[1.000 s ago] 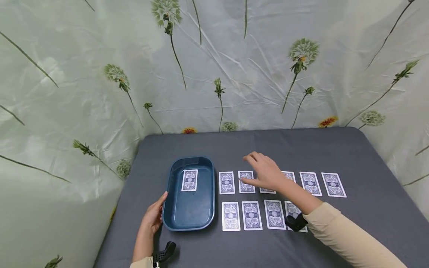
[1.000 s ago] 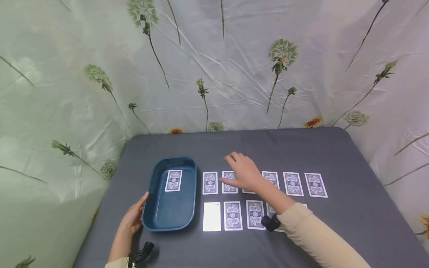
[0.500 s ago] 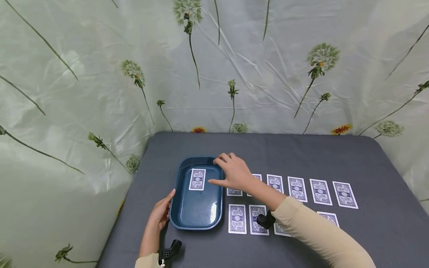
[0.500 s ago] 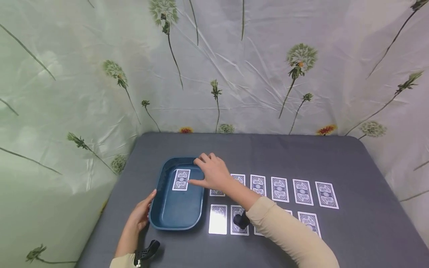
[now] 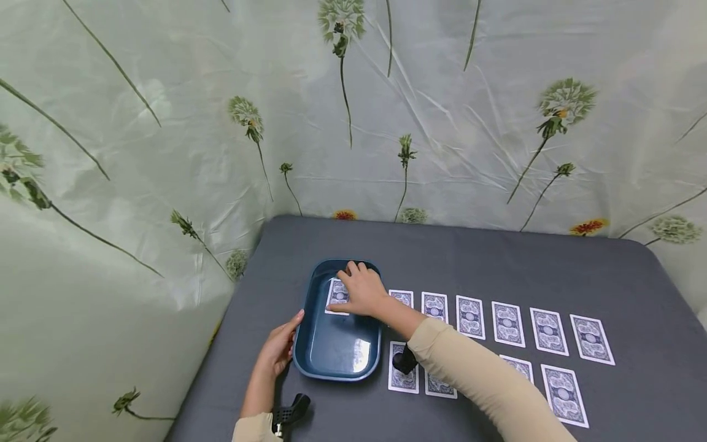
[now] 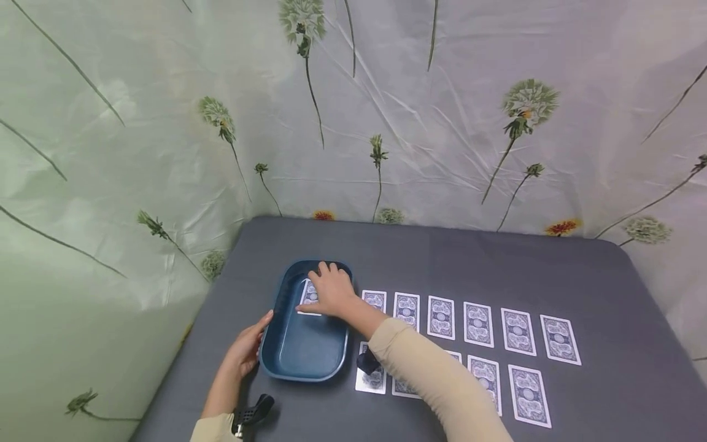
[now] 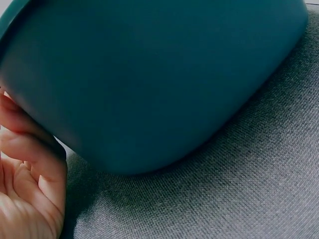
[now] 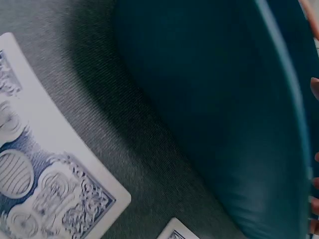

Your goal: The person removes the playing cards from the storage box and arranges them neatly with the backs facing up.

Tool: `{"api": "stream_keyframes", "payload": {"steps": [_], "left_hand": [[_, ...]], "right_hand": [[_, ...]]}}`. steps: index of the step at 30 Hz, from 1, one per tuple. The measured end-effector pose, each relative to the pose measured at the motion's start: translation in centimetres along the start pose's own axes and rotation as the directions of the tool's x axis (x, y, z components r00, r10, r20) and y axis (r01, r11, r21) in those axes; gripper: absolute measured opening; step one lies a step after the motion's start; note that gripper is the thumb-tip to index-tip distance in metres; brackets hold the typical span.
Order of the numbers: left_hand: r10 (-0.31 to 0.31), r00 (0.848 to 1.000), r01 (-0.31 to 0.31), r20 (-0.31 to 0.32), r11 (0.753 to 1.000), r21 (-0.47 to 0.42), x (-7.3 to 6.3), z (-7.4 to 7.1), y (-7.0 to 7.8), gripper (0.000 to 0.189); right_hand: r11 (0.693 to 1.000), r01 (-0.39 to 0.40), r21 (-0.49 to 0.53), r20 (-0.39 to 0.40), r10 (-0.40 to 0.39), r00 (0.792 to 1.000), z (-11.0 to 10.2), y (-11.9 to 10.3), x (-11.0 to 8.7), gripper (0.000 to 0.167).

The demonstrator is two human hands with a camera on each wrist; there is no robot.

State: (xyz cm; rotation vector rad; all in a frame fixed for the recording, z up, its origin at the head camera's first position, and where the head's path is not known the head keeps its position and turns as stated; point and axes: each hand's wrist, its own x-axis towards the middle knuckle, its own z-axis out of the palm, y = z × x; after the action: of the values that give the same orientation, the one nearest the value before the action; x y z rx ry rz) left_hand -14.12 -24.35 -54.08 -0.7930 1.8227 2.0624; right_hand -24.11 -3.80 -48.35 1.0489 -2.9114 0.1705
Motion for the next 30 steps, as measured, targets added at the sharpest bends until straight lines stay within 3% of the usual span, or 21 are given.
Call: {"api": "stream_keyframes", "payload": {"steps": [6, 12, 16, 22, 26, 30], "left_hand": [[-0.014, 1.000, 0.014, 0.010, 1.000, 0.019, 0.1, 0.5, -0.2, 0.040], [-0.013, 1.000, 0.012, 0.011, 1.000, 0.023, 0.1, 0.5, -0.2, 0.039], [-0.012, 1.000, 0.012, -0.001, 1.000, 0.025, 0.2, 0.4, -0.2, 0.040], [0.000, 1.000, 0.000, -0.011, 1.000, 0.019, 0.1, 0.2, 0.0, 0.042], [0.050, 0.998, -0.050, 0.039, 0.999, 0.010, 0.0, -0.1, 0.1, 0.042], [0.061, 0.997, -0.061, 0.050, 0.998, -0.001, 0.1, -0.3, -0.1, 0.042]], "right_hand": [[0.996, -0.078, 0.031, 0.111, 0.074, 0.991, 1.8, -0.2, 0.6, 0.093], [0.993, -0.115, -0.011, 0.201, 0.114, 0.973, 3.2, -0.5, 1.0, 0.109], [0.991, -0.133, -0.006, 0.199, 0.132, 0.971, 3.5, -0.6, 1.3, 0.113], [0.981, -0.167, 0.095, 0.181, 0.148, 0.972, 3.6, -0.8, 1.6, 0.107], [0.974, -0.177, 0.143, 0.181, 0.150, 0.972, 3.5, -1.1, 1.8, 0.103], [0.964, -0.196, 0.177, 0.195, 0.161, 0.967, 3.5, -1.3, 1.9, 0.102]]}}
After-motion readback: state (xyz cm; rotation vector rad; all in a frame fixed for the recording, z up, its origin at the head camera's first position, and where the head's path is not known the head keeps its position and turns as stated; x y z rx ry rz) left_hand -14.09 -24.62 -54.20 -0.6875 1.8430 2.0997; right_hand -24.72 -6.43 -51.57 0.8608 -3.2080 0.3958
